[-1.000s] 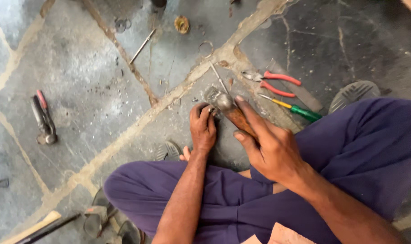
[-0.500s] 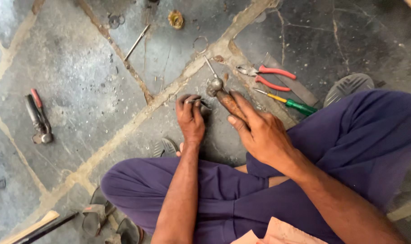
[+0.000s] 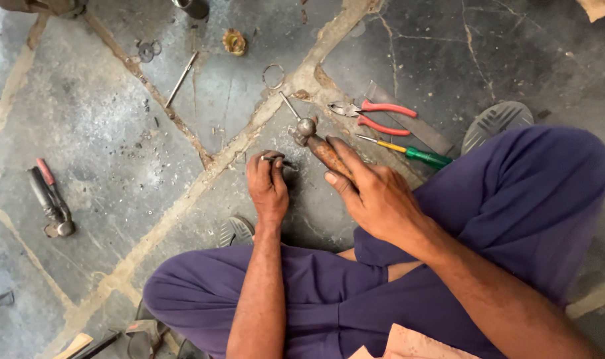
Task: The person sits on the floor and uses a hammer to repeatedly strike a small cylindrical metal part. They occasionally pause to inspect the part and reposition it. A second person's hand briefly enters the frame to hand over a tool.
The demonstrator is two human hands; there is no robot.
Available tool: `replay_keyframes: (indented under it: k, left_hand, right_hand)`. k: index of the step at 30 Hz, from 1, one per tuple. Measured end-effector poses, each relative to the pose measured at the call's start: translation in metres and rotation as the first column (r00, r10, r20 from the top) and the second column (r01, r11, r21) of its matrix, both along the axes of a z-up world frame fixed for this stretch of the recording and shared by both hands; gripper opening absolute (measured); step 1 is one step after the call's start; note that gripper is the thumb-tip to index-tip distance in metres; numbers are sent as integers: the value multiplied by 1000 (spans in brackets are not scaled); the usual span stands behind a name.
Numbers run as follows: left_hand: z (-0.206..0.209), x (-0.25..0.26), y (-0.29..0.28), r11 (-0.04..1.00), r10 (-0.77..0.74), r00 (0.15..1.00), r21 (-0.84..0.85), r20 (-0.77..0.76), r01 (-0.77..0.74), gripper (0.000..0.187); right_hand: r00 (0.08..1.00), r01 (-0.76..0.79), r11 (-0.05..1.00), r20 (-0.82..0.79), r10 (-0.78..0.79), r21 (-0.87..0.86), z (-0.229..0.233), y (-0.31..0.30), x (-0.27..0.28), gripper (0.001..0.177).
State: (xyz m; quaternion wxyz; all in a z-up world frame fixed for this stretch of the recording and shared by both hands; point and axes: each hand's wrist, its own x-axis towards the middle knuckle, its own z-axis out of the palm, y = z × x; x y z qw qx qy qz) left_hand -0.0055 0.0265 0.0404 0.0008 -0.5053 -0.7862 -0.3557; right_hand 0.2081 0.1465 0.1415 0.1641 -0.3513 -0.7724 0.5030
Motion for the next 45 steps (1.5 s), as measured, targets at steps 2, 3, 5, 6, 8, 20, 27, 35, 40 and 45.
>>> replay_keyframes:
  k: [2,3,5,6,8,20,27,35,40,45]
  left_hand:
    - [1,0,1,999,-18,1000,-28,17,18,8]
    - [2,0,1,999,-24,999,-42,25,25,9]
    - [4,-1,2,997,-27,1000,-69,15,28,10]
    - [5,0,3,996,-29,1000,-83,13,30,10]
    - [7,1,3,996,-29,999,-86,13,30,12]
    - [13,0,2,995,-66,998,-83,-22,64,14]
    - [13,-1,3,990,-104,993,-99,-57,98,13]
    - [6,-1,1,995,-86,996,-44,-28,85,14]
    - [-1,-4,0,998,-64,997,-14,-37,64,14]
    - [-9,-6,-3,998,-52,998,31,-23,53,13]
  right_hand:
    - [1000,10,1000,-17,-10,15,-1,1,0,55]
    - [1000,13,1000,-27,-13,23,-1,1,-1,55]
    - [1000,9,1000,-10,-9,1,-1,2,-2,56]
    - [1000,7,1000,2,-7,-11,-1,3,-1,56]
    - [1000,15,1000,-8,-15,-16,-1,4,-1,55]
    - [1000,-2,999,-5,2,-38,-3,6,-2,57]
    - [1000,10,999,-11,-11,-45,-4,7,-1,57]
    - [1000,7,1000,-13,-7,-28,-7,4,-2,57]
    - [1000,3,1000,-7,-3,-1,-7,1,-3,56]
    - [998,-33,990,-42,39,134,2,-11,-6,61]
